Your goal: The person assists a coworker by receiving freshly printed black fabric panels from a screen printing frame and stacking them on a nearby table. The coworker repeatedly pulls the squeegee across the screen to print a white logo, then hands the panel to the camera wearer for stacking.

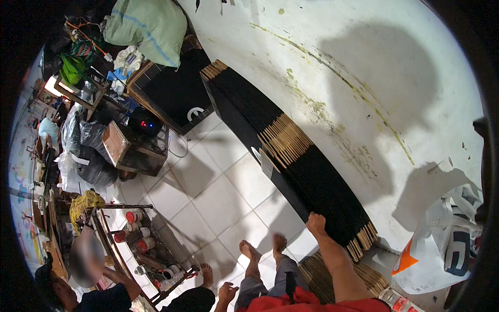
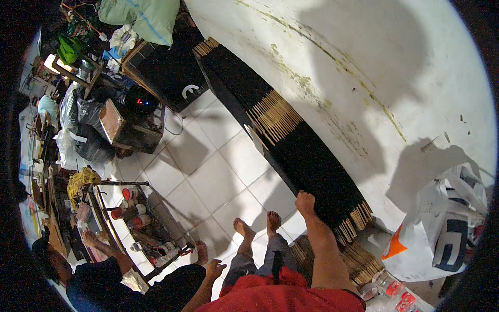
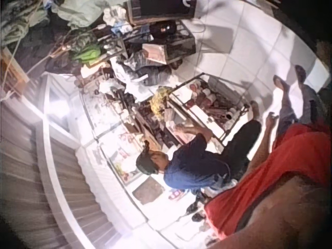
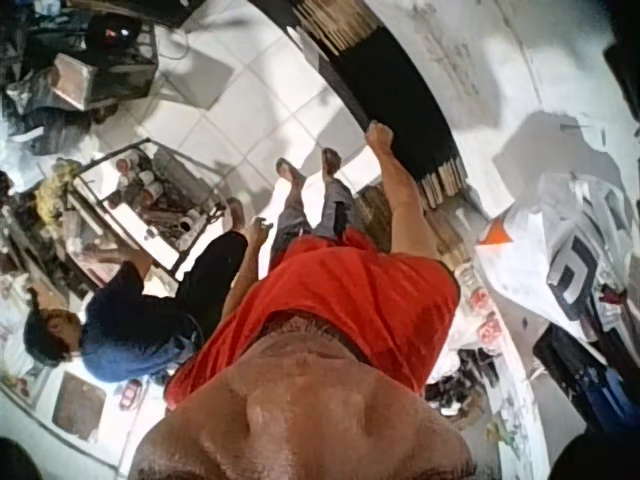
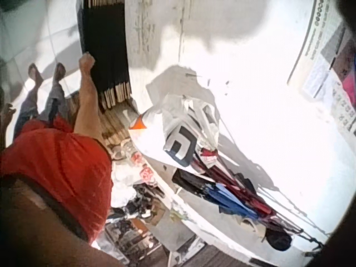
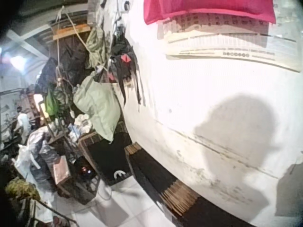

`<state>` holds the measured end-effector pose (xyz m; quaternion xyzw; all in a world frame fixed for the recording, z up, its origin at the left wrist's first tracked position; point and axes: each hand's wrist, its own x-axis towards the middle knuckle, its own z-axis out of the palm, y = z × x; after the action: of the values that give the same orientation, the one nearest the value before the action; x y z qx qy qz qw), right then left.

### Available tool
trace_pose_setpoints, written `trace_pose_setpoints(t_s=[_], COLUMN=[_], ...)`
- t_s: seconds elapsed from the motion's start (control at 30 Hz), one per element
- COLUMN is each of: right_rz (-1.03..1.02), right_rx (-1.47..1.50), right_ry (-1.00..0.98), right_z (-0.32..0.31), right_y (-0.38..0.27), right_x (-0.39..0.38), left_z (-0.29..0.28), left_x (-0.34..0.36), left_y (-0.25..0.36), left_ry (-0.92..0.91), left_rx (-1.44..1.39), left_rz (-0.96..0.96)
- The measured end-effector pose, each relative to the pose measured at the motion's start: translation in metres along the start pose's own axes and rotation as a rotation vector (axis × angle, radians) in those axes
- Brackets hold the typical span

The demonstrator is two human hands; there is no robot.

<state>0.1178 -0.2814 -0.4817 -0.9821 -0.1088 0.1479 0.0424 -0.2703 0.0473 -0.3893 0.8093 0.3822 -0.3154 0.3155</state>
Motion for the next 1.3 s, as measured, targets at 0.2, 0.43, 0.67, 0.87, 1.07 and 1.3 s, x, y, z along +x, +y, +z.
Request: trace_pose_setpoints(t_s=[0.2,0.43,0.67,0.87,1.07,1.3], right_rz=[0.035,0.046,0.032,0.007,-0.02,0.046], right_rx=[-0.003,0.012,-0.057,-0.059,-0.049,-0.064], right_ry=[0.048,-0.022,0.015,-0.048,0.03,-0.011], right_z=[0.002,-0.008,-0.016,-0.032,-0.024,-0.022], right_y=[0.007,0.005,0.009,0.008,0.01,0.005], right_x=[0.004,0.007,0.009,0.017,0.018,0.022], left_z=[-0.016,-0.021,-0.004,0.004,-0.01,-0.087], left_x=[0.004,-0.013,-0.015,0.005,0.044,0.097], left_y=[0.027,0.035,0.02,0.01,-0.001,0.012], left_ry=[0.035,0.029,0.006,0.105,0.061,0.12], left_rx=[-0.114,-0.066,0.014,-0.187,-0.104,0.086], left_rz=[-0.026,-0.143,-0.12,-0.057,-0.027,0.085])
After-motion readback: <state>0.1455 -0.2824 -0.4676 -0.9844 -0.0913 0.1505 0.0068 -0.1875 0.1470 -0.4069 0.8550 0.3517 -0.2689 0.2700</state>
